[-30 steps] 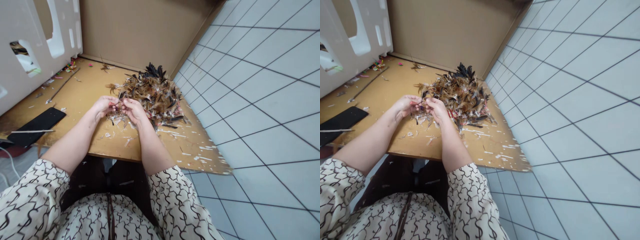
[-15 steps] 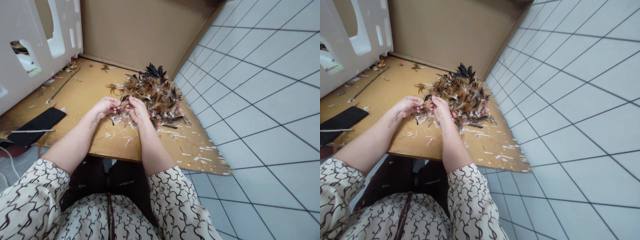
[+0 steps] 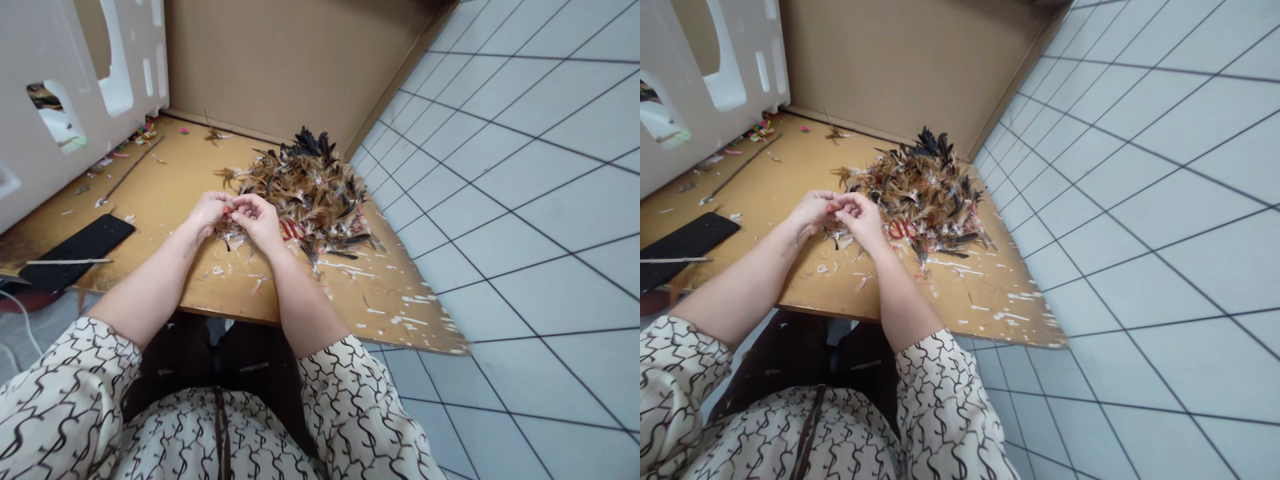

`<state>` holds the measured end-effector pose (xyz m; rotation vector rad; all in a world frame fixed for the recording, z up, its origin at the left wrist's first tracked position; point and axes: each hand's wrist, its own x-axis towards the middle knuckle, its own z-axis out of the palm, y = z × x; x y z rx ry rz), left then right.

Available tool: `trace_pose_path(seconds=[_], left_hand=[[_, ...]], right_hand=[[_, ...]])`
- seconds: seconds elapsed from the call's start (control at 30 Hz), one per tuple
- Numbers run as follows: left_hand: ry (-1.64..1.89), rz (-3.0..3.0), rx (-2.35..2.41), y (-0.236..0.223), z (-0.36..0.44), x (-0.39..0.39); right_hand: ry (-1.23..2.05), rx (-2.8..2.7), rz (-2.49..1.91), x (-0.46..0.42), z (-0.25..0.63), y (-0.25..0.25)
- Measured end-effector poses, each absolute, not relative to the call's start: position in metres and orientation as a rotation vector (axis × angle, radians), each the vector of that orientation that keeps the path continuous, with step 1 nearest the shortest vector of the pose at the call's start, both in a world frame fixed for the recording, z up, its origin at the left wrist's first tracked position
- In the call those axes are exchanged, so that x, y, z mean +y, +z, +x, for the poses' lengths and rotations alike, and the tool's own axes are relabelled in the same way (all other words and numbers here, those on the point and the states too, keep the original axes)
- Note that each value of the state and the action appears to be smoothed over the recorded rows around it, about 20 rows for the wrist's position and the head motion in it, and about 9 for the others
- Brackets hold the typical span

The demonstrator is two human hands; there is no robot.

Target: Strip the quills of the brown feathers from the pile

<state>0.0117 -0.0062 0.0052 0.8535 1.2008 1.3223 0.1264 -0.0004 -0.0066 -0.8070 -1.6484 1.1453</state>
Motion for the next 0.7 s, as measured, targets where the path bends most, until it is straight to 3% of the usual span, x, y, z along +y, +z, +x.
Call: trace_pose_path(seconds=[0.37,0.7], left_hand=[[1.236,0.948,1.259,0.0063,0.0186,-0.0105],[1.368,0.814,1.141,0.0035,0.0116,-0.0057]], right_hand=[[0.921,-1.785,-0.836,-0.004,0.1227,-0.0064],[1.213,-1.445,-0.86,0.0056,0.1278,-0.0079]])
